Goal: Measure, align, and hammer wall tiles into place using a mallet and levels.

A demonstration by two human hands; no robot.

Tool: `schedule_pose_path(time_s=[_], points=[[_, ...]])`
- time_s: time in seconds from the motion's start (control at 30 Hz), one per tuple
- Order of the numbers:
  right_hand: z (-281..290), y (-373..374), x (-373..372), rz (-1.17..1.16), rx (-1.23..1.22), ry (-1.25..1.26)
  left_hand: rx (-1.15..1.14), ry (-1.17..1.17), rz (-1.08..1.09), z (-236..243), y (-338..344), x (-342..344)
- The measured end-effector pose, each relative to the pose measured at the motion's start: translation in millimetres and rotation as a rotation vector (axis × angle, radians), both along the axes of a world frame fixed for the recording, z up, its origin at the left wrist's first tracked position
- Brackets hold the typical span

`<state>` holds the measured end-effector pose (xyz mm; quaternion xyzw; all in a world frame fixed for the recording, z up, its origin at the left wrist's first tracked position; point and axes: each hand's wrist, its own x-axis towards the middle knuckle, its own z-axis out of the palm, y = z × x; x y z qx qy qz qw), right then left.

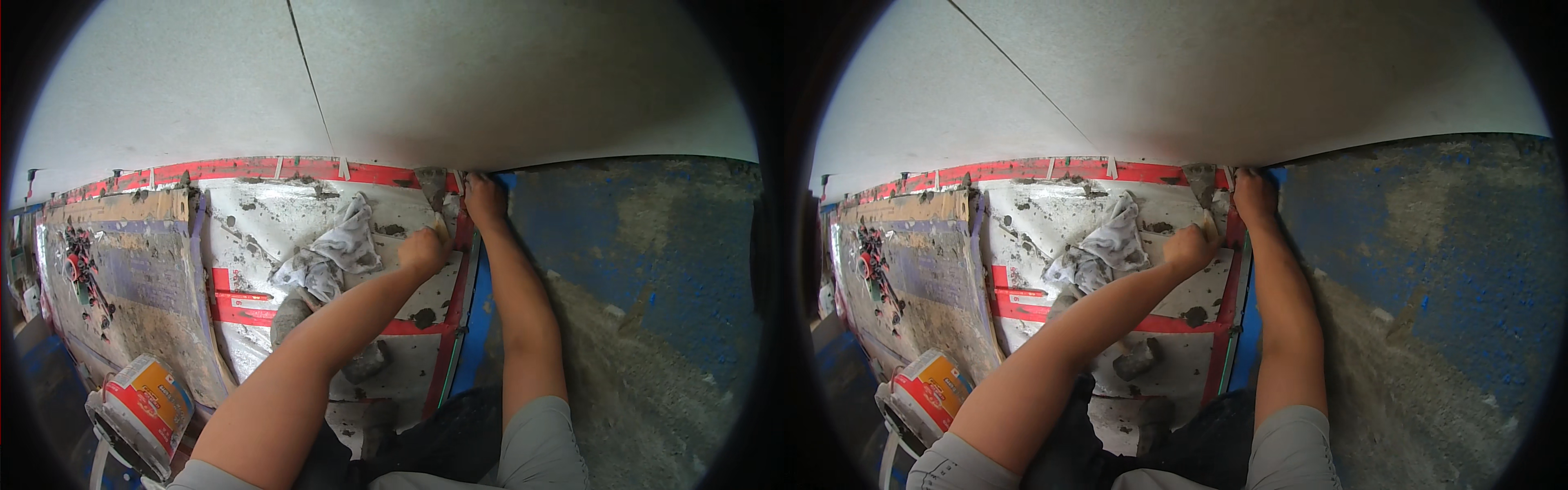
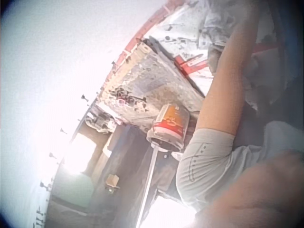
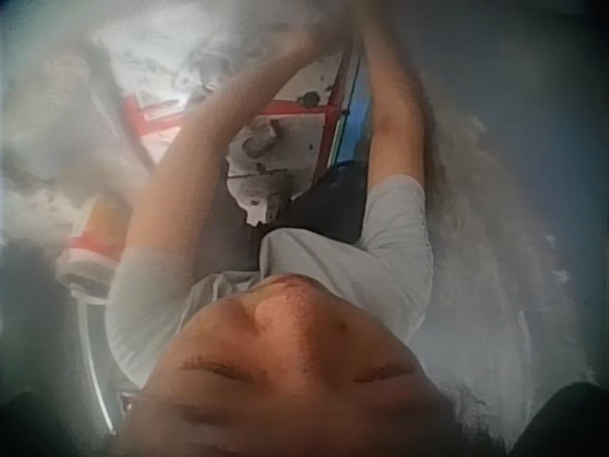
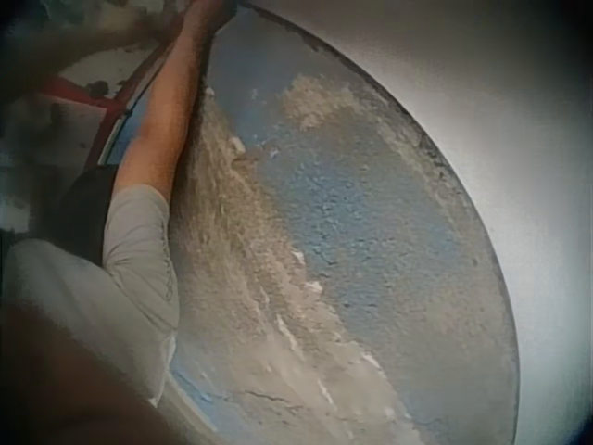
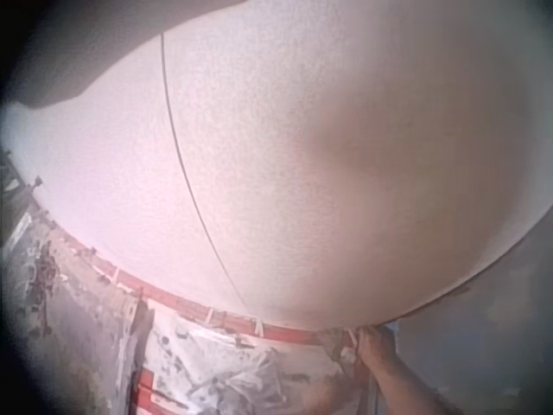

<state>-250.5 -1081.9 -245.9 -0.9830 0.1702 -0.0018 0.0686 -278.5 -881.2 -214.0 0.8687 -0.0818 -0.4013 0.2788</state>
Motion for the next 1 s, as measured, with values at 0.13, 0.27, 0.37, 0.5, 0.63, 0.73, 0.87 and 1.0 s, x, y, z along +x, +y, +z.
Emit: schedule_pose_path(time_s=[0.13, 0.27, 0.37, 0.5, 0.63, 0.73, 0.87, 1.0], points=[[-7, -10, -6, 0.104, 0.036, -0.063, 0.015, -0.004, -0.001, 5, -16, 0], [1, -3, -3, 0.009, 0.087, 0.027, 0.016, 0.000, 0.049, 6, -15, 0], [7, -5, -3, -0.007, 0.062, -0.027, -0.025, -0.009, 0.100, 13, -17, 2], [7, -3, 0, -0.012, 0.067, -0.052, -0.143, 0.167, 0.235, 15, -15, 4], [7, -4, 1, -0.029, 0.073, -0.027, -0.251, 0.250, 0.324, 25, -14, 7], [7, -2, 2, -0.041, 0.072, -0.021, -0.371, 0.424, 0.384, 34, -13, 18], [6, -3, 2, -0.058, 0.063, -0.027, -0.342, 0.398, 0.407, 47, -15, 22], [10, -8, 0, -0.068, 0.033, -0.005, -0.334, 0.377, 0.415, 44, -21, 16]])
